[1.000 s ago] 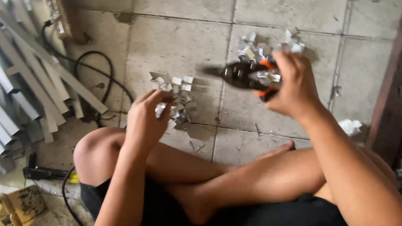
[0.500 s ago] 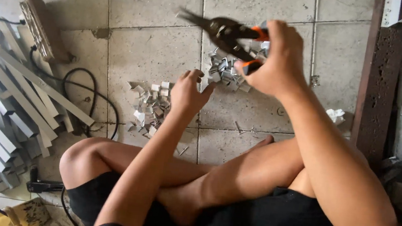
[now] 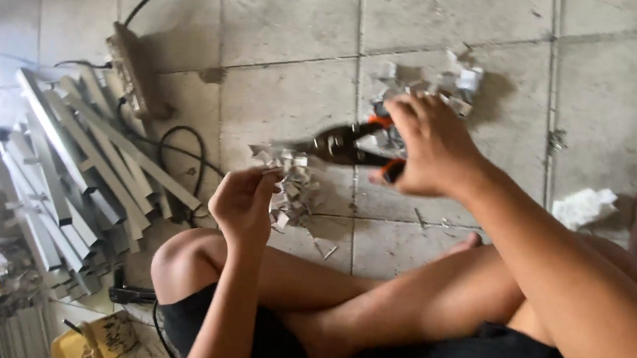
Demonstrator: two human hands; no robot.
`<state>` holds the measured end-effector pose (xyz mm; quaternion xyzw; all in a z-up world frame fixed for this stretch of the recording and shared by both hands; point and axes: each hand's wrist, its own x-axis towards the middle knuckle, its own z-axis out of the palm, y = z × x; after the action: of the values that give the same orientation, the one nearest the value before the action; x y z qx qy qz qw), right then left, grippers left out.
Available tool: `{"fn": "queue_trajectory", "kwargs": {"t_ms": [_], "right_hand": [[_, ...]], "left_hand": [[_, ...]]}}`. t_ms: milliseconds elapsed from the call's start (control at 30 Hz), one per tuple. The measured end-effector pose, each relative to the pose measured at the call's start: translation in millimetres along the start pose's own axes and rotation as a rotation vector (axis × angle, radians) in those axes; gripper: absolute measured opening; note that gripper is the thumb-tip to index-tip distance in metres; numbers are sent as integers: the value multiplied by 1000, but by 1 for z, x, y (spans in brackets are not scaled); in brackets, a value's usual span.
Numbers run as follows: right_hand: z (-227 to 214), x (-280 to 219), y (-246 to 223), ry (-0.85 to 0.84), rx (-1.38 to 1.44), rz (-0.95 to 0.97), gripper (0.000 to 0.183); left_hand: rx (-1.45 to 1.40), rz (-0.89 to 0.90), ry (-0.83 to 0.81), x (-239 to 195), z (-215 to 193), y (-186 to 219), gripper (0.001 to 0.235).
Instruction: Cutting small pieces of metal from scrap using hand-held tin snips while sitting on the floor.
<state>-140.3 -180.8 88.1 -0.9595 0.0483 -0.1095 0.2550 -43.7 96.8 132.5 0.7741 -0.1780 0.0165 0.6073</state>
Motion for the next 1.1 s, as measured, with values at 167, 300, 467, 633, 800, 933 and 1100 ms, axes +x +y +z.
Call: {"fn": "queue_trajectory", "kwargs": {"t_ms": [167,300,467,633,800,933,1100], "right_hand": [[0,-4,-27,-205,19,-15,96],[37,-11,-6,-208,-6,-4,91],[83,-31,32,-32,-22,-89,57],[48,-25,2,167,-78,-139,46],[-5,-7,-52,147,28,-179,75],[5,-11,-47,-3,-17,-151,87],[7,-13,-58,-98,-12,-33,79]], "left_hand": [[-320,162,5,-2,-11,-12,8],[-386,209,-20,-8,-23,-14,12],[-375,277,-25,-9,-29,-4,11],[-412,349,-44,-9,-28,-2,9],[-395,388,-68,-5,-31,0,8],[-410,423,-82,0,-30,15,9],[-311,461,-110,10,-36,14,13]]}}
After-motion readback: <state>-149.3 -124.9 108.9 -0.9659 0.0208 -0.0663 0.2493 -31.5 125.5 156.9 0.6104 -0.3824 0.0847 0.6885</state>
